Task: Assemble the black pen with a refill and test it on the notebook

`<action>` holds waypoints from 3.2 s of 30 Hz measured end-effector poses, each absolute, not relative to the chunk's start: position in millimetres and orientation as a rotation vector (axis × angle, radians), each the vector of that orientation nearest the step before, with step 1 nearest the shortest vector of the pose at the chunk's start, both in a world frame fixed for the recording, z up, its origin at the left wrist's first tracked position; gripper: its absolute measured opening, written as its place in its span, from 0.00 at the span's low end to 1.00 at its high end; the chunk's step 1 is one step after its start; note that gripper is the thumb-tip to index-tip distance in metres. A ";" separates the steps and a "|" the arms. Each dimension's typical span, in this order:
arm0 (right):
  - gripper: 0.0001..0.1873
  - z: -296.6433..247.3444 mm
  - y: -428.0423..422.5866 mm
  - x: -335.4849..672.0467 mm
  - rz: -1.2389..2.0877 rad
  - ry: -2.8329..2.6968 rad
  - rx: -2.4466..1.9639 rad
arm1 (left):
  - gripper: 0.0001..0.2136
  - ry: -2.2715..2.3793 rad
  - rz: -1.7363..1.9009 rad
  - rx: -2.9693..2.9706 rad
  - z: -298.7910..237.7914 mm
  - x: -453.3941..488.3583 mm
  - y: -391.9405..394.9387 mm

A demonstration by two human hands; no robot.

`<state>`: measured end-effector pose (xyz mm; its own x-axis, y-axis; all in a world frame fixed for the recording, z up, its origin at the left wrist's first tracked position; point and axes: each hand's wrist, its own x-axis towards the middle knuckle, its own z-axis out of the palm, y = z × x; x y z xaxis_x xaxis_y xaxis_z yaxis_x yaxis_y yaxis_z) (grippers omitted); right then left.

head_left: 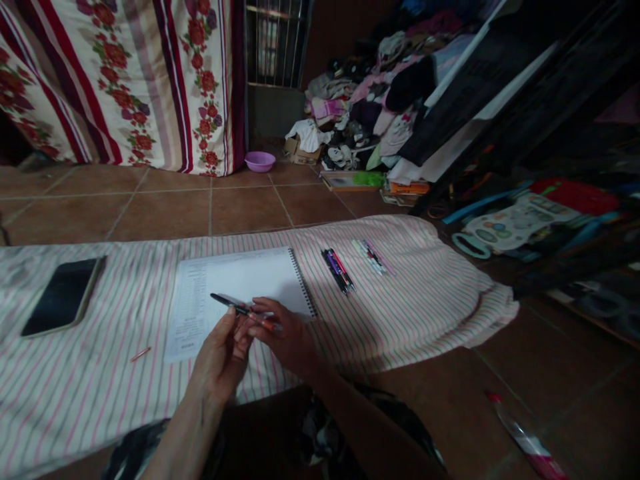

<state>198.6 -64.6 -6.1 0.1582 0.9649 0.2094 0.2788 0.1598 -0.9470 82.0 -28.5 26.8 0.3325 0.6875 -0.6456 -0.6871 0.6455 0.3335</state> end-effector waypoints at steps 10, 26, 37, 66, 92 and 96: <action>0.14 -4.7 -63.8 194.0 0.724 -1.164 -1.362 | 0.06 0.865 0.934 -0.079 22.9 81.0 -26.5; 0.10 -13.1 -56.6 181.5 0.844 -0.939 -1.166 | 0.03 0.805 0.959 0.083 17.3 95.3 -38.4; 0.11 -3.7 -56.9 182.9 1.013 -0.692 -1.202 | 0.10 0.896 0.937 0.354 14.5 95.2 -42.2; 0.18 8.8 -110.1 270.3 0.948 -0.610 -1.500 | 0.13 0.767 0.357 1.092 29.6 69.0 -55.9; 0.16 -3.0 -150.1 372.1 0.742 -0.681 -1.906 | 0.13 0.796 0.325 1.216 27.8 73.1 -57.0; 0.17 1.3 -152.0 372.9 0.747 -0.678 -1.924 | 0.15 0.791 0.313 1.264 26.8 73.9 -57.3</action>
<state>372.9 -152.0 1.3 0.6622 0.7162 -0.2201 0.1492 -0.4140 -0.8980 73.9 -57.3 26.8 0.7027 0.6158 -0.3564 0.2054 0.3040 0.9303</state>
